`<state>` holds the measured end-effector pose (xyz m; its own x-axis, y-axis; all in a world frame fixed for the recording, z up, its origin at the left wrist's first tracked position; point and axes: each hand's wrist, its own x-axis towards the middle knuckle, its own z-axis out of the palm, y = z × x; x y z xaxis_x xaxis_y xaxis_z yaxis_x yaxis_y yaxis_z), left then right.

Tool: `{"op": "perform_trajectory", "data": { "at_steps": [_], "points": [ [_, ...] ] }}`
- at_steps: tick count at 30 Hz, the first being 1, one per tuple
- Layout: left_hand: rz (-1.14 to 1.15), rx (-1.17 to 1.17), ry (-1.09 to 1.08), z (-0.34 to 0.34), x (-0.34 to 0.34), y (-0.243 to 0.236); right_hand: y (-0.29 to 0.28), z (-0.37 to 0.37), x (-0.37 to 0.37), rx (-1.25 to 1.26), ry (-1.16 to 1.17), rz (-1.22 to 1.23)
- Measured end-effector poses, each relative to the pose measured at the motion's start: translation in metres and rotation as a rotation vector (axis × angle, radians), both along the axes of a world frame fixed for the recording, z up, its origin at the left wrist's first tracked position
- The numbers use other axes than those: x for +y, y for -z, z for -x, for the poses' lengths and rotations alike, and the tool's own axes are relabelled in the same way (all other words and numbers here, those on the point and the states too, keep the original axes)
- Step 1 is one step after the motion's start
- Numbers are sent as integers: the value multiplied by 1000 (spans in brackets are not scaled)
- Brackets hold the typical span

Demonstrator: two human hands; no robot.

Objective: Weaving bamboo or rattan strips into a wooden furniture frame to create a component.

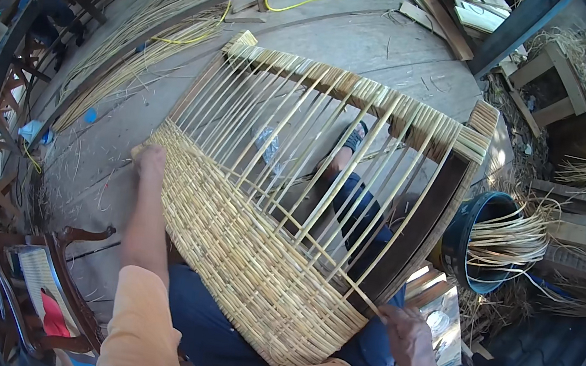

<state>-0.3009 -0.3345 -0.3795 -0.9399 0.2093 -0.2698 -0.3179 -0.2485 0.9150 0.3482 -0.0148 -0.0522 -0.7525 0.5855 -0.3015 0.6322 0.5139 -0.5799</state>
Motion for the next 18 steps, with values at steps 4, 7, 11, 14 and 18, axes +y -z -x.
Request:
{"op": "perform_trajectory", "data": {
  "at_steps": [4, 7, 11, 14, 18],
  "points": [
    [156, -293, 27, -117, 148, -56, 11, -12, -2, -65, 99, 36],
    [383, -75, 245, -127, 150, -47, 12, -13, -6, -25, 115, 45],
    [1136, 320, 137, -161, 158, -84, 18, -28, -12, -33, 233, 72],
    [1356, 60, 321, -156, 159, -109, 26, -39, -10, 63, 104, 1],
    [1390, 79, 338, -165, 193, -127, 30, -43, -10, 86, 43, 41]
  ]
}}
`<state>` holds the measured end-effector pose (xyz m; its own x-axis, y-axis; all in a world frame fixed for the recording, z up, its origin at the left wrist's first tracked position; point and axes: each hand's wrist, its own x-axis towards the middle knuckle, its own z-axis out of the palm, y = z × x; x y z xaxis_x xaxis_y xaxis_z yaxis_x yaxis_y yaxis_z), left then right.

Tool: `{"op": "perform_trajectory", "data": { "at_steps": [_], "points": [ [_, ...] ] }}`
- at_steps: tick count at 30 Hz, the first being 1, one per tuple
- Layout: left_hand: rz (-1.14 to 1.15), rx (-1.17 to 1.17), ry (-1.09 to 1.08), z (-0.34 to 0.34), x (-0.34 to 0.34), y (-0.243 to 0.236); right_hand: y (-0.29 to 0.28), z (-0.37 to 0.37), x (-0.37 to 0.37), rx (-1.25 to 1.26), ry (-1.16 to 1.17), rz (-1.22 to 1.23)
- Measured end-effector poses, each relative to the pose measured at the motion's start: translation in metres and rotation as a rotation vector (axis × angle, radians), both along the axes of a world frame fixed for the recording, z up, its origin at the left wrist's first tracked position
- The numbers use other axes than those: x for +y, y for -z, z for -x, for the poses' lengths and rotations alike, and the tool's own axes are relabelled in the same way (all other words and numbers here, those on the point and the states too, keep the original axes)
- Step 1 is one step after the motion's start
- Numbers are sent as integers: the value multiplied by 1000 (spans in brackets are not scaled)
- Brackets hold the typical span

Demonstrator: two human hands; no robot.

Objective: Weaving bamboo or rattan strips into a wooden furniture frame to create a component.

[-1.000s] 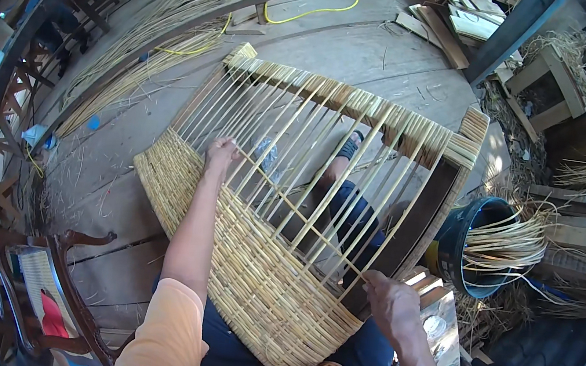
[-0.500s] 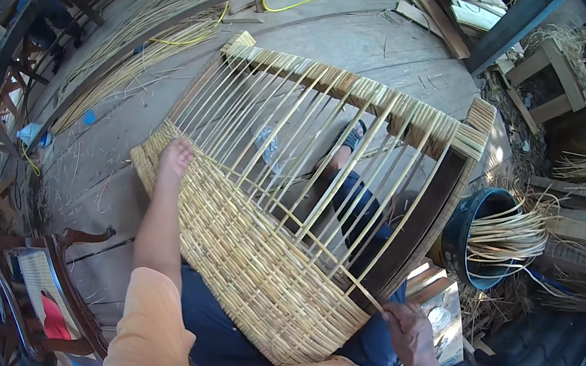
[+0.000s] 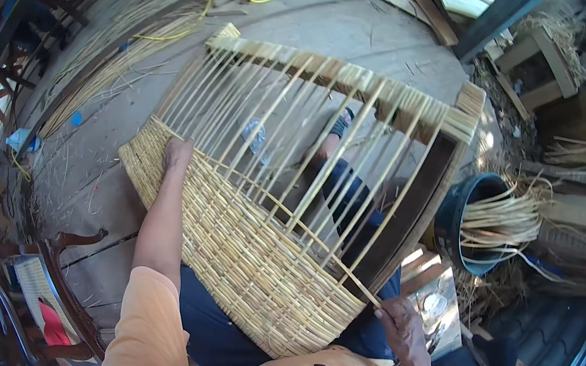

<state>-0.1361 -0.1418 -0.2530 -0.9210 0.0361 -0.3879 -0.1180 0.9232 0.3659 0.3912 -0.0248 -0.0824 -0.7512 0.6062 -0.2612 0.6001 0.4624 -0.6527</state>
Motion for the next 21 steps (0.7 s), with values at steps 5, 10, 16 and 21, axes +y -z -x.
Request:
{"op": "perform_trajectory", "data": {
  "at_steps": [5, 10, 16, 21],
  "points": [
    [-416, 240, -162, 56, -31, 86, -3, 5, 0, -40, -40, -19],
    [-135, 350, -178, 112, -102, 62, -2, 8, -11, -66, 2, 21],
    [-407, 195, 514, -118, 19, -105, 17, -14, -28, 244, 610, 438],
    [-612, 36, 1405, -323, 27, -159, 37, -31, -37, 432, 656, 704]
  ]
}}
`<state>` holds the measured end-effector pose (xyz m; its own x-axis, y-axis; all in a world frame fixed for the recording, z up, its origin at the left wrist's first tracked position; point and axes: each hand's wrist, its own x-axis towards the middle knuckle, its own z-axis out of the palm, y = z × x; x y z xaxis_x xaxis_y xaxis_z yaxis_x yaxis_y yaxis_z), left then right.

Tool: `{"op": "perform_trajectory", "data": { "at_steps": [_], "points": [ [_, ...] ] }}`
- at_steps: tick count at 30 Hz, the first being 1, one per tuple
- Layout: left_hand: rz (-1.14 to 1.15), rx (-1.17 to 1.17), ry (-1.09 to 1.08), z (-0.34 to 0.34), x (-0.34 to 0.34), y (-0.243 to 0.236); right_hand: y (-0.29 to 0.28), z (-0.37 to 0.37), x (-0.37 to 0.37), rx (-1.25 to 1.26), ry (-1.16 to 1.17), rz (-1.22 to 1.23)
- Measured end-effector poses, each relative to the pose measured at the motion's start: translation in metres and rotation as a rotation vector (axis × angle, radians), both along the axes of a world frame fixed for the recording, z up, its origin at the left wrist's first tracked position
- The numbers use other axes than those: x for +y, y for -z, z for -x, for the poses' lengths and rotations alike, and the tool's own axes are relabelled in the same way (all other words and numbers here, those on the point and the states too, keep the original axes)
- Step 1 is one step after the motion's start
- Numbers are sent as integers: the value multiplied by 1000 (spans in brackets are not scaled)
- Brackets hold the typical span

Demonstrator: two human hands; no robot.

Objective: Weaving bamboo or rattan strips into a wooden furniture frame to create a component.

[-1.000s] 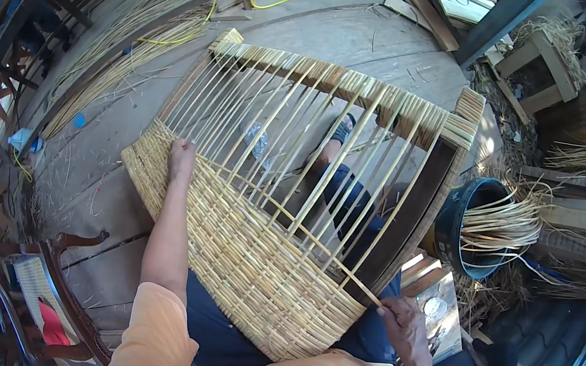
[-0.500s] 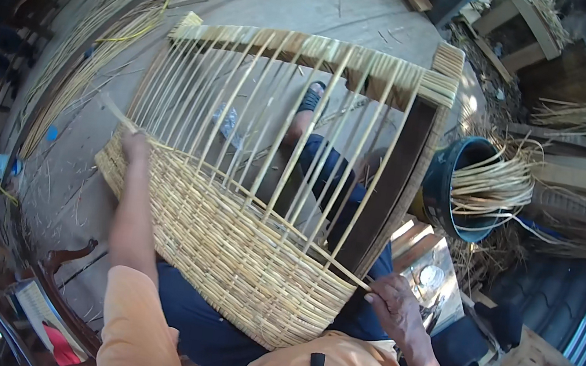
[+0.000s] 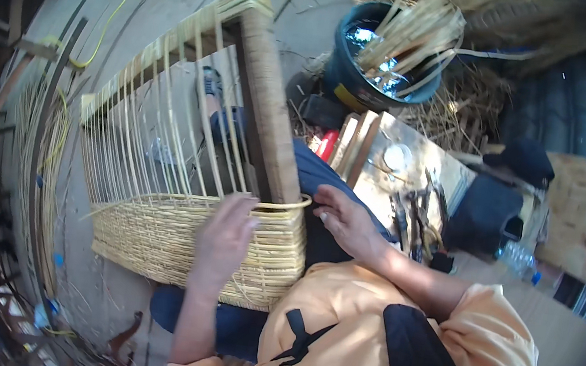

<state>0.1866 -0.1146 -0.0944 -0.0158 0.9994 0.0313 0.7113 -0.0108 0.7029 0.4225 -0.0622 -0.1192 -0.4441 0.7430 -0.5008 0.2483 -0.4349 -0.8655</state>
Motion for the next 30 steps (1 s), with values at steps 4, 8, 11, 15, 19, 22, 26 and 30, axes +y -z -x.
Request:
{"op": "perform_trajectory", "data": {
  "at_steps": [4, 8, 11, 15, 19, 22, 26, 30],
  "points": [
    [43, 200, 69, -40, 1, 2, 3, -2, -1, 6, -95, -106],
    [14, 195, 60, -45, 7, -2, 19, -5, -5, 229, -27, -23],
    [100, 218, 55, -57, 15, -18, 25, -6, -11, 285, -69, -80],
    [200, 219, 9, -58, 23, -11, 26, -11, -8, 331, -76, 35],
    [289, 254, -37, -64, 28, -15, 32, -12, -2, 328, 30, 153],
    [313, 292, -48, -66, 30, -13, 24, -15, 0, 212, -42, 102],
    [318, 157, -79, -59, 26, -7, 27, -9, -2, 128, -148, -42],
    [293, 21, -77, -57, 23, 2, 14, -3, -5, -94, -332, -230]
  ]
}}
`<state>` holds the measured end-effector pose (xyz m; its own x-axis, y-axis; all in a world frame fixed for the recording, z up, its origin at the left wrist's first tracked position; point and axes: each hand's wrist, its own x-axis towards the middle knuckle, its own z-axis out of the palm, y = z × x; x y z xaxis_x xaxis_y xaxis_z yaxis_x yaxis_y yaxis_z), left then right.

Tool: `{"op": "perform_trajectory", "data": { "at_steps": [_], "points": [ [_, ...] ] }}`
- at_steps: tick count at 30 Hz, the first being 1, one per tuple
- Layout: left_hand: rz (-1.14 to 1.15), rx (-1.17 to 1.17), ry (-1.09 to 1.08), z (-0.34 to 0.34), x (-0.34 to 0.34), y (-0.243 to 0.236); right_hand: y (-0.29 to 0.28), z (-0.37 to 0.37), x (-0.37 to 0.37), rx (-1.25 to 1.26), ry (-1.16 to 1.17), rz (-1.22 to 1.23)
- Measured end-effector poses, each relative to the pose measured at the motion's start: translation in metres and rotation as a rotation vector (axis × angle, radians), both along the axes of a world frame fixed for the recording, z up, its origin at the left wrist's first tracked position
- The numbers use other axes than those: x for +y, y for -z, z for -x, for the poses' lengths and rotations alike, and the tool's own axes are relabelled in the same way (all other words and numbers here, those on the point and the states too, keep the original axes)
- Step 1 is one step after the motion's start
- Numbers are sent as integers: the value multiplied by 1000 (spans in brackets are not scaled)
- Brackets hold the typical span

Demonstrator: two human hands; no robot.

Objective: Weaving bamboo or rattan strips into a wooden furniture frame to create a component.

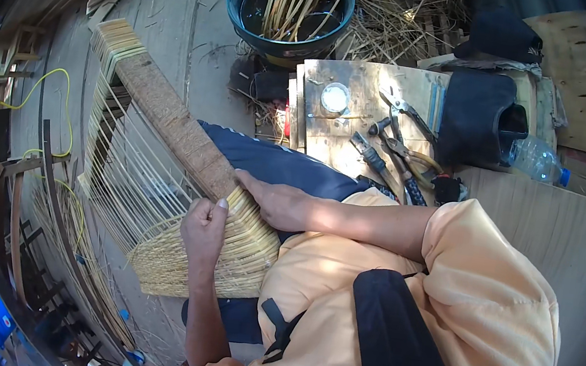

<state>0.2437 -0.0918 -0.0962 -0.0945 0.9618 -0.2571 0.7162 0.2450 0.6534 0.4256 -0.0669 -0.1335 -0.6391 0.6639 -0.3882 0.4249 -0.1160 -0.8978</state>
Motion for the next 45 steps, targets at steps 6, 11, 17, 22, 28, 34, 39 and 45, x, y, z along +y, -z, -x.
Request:
{"op": "perform_trajectory", "data": {
  "at_steps": [6, 11, 17, 22, 28, 34, 39, 45],
  "points": [
    [-102, -89, -8, 5, -4, 2, 1, 1, 1, 109, 116, 61],
    [-101, -114, -9, 10, -5, 9, 0, 3, -7, -81, -126, -263],
    [-174, -38, 22, 10, -8, 10, -10, 6, -4, -169, -159, -302],
    [-239, -32, -15, 17, -18, 6, -20, 30, -9, -106, -175, -497],
    [-126, -218, -702, 111, -39, 33, -40, 28, -19, -78, -169, -433],
    [15, -417, -1392, 350, -116, 182, -45, 35, -25, -91, -229, -474],
    [104, -119, -1501, 416, -105, 236, -43, 39, -24, -149, -262, -485],
    [-86, -362, -1715, 422, -69, 229, -45, 41, -22, -211, -300, -465]
  ]
}}
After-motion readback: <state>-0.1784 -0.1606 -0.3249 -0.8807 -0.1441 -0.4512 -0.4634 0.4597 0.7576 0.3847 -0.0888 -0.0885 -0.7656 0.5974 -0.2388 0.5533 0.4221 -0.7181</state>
